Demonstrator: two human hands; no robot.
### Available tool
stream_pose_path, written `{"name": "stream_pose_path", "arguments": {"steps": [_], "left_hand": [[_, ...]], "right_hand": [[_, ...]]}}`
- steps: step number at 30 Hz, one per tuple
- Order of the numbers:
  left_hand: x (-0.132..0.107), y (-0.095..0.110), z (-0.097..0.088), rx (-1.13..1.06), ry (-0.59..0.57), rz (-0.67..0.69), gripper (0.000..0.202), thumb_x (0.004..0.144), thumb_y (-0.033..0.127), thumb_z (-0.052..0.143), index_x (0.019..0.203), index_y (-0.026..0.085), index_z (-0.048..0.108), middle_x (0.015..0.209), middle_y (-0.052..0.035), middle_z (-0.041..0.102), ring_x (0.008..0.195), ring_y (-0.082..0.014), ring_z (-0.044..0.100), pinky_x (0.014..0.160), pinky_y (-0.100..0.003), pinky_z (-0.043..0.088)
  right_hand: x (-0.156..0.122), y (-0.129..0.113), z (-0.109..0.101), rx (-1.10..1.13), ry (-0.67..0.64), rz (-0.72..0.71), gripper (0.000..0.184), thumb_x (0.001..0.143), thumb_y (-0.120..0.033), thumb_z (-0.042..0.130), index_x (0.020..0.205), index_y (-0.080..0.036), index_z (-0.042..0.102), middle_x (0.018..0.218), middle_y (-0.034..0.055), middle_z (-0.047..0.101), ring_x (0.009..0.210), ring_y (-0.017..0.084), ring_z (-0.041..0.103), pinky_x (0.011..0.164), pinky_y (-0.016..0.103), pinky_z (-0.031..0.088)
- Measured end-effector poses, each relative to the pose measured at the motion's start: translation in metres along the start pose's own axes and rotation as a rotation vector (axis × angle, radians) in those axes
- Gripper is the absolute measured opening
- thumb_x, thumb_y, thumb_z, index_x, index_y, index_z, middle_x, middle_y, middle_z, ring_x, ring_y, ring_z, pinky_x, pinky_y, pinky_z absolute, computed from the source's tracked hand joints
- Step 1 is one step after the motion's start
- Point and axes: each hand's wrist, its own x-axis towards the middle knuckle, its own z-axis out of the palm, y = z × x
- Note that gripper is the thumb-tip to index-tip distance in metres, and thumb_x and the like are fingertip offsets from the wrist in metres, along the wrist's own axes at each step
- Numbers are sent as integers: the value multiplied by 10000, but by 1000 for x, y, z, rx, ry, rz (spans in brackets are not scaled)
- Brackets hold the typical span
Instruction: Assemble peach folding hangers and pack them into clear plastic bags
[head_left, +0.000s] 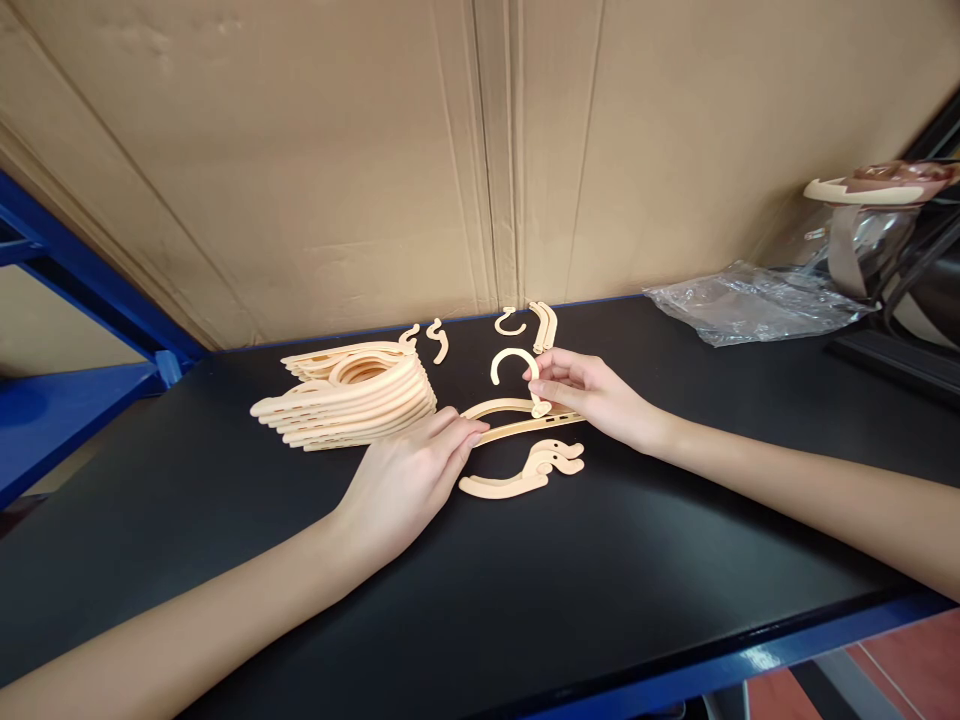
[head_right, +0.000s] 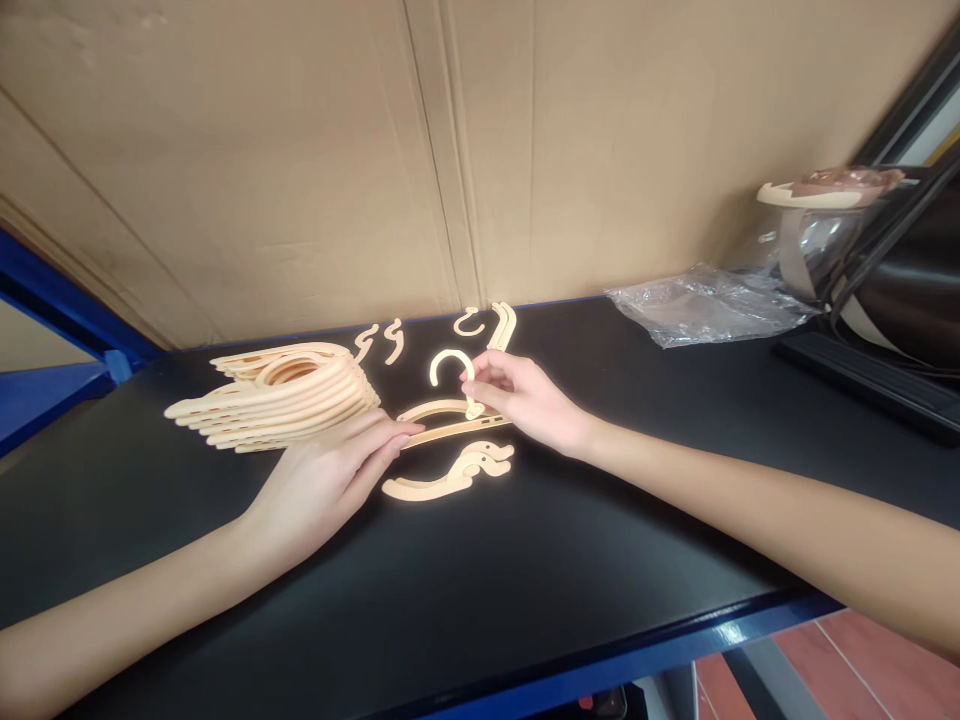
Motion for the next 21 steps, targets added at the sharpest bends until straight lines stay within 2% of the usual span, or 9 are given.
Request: {"name": "stream_pose_path", "arguments": {"steps": [14,21], "left_hand": [[1,1,-3,-154,-40,0,337,1013,247,287,1067,193,616,854,-13,638,670,-126,624,593,-216,465],[2,3,-4,-248,-33,-13,266,1009,298,370,1048,213,620,866,3,636,645,-100,588,588,-205,431]], "right_hand": [[-1,-3,1,-25,-8,-36,158,864,-359,603,902,-210,565,772,-15,581,716,123,546,690,272,452],[-2,-3,1,0,-14,-29,155,867,-357,605,911,-216,560,774,-17,565,720,124,537,683,267,449]]}}
